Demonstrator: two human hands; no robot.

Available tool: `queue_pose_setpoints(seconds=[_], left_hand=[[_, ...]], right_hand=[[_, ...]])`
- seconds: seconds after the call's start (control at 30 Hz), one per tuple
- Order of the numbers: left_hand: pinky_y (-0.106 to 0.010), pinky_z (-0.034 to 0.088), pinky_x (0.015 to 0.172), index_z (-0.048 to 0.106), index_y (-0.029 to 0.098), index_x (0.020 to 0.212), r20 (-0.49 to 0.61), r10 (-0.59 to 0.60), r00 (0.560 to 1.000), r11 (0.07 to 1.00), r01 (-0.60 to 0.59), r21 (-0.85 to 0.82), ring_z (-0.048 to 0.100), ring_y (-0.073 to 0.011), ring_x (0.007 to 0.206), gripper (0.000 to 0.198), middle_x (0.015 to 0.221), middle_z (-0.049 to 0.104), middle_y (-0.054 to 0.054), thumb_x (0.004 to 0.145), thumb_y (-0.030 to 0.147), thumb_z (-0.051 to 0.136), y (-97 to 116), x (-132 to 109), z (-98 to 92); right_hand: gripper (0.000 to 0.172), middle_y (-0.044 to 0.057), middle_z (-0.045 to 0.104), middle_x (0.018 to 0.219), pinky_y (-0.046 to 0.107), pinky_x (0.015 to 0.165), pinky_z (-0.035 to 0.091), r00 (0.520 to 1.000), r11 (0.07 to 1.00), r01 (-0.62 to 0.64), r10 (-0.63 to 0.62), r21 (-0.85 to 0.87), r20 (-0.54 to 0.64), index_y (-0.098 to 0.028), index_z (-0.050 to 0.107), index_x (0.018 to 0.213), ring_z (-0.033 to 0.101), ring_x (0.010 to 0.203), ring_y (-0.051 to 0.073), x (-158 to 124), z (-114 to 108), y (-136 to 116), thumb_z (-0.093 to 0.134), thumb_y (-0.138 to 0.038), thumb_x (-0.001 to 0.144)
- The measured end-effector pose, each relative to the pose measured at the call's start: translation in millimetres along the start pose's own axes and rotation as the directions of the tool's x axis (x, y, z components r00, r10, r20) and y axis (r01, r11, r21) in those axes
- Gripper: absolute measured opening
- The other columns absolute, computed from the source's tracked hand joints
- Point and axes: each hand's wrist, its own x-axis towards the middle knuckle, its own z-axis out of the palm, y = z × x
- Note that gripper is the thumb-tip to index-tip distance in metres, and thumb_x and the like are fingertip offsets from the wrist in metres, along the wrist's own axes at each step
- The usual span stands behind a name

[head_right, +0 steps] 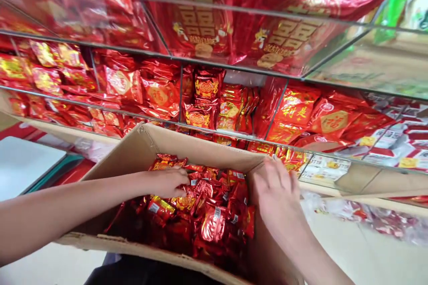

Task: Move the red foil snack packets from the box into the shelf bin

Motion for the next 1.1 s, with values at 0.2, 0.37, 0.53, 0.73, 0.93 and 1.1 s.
queue_pose_setpoints(seconds=[0.2,0.37,0.53,0.73,0.93,1.1], left_hand=[[-0.029,0.039,0.071,0.058,0.019,0.076,0.096,0.109,0.989,0.992,-0.115,0.056,0.050,-0.0221,0.083,0.027,0.082,0.057,-0.004,0.052,0.026,0.068,-6,-8,2.7],[-0.022,0.039,0.061,0.048,0.017,0.080,-0.152,0.158,0.976,0.912,-0.203,-0.355,0.048,-0.0112,0.064,0.020,0.071,0.053,0.002,0.065,0.027,0.057,15,-15,-28.0],[-0.022,0.039,0.060,0.044,0.017,0.078,-0.476,0.020,0.879,0.683,-0.359,-0.636,0.045,-0.0088,0.060,0.022,0.065,0.047,0.004,0.077,0.039,0.044,49,-11,-49.2],[-0.023,0.036,0.058,0.042,0.019,0.073,-0.806,-0.047,0.590,0.880,-0.356,-0.312,0.042,-0.0109,0.058,0.020,0.061,0.043,0.004,0.083,0.034,0.031,67,3,-61.6],[-0.020,0.035,0.052,0.042,0.021,0.077,-0.841,0.006,0.541,0.919,-0.335,-0.209,0.042,-0.0097,0.052,0.017,0.058,0.045,0.005,0.084,0.032,0.031,62,8,-78.9],[-0.020,0.036,0.056,0.046,0.021,0.087,-0.820,0.025,0.572,0.956,-0.254,-0.149,0.046,-0.0101,0.056,0.021,0.064,0.050,0.003,0.084,0.035,0.031,43,-9,-98.8]], right_hand=[[0.023,0.008,0.055,0.104,0.033,0.085,0.038,0.875,0.845,0.184,-0.374,0.502,0.309,-0.019,0.056,0.096,0.048,0.099,0.020,36,-10,-80,0.048,-0.023,0.074],[0.032,0.005,0.059,0.084,0.026,0.063,0.039,0.931,0.738,0.040,-0.273,0.674,0.244,-0.017,0.053,0.087,0.054,0.077,0.018,64,-6,-98,0.053,-0.045,0.070],[0.031,-0.003,0.049,0.057,0.020,0.053,0.033,0.996,0.604,-0.020,0.081,0.797,-0.036,-0.018,0.049,0.067,0.045,0.055,0.010,73,-14,-88,0.036,-0.042,0.082],[0.018,-0.002,0.054,0.067,0.021,0.059,0.038,0.991,0.411,-0.013,0.130,0.911,-0.044,-0.018,0.050,0.078,0.048,0.062,0.011,79,-41,-86,0.048,-0.036,0.076],[0.028,-0.001,0.058,0.085,0.026,0.073,0.041,0.992,0.255,-0.097,0.098,0.962,0.074,-0.020,0.047,0.090,0.053,0.077,0.014,98,-62,-81,0.060,-0.030,0.067],[0.031,-0.001,0.057,0.080,0.026,0.066,0.043,0.997,0.286,-0.045,0.080,0.957,0.023,-0.020,0.048,0.089,0.054,0.071,0.013,125,-70,-61,0.061,-0.033,0.064]])
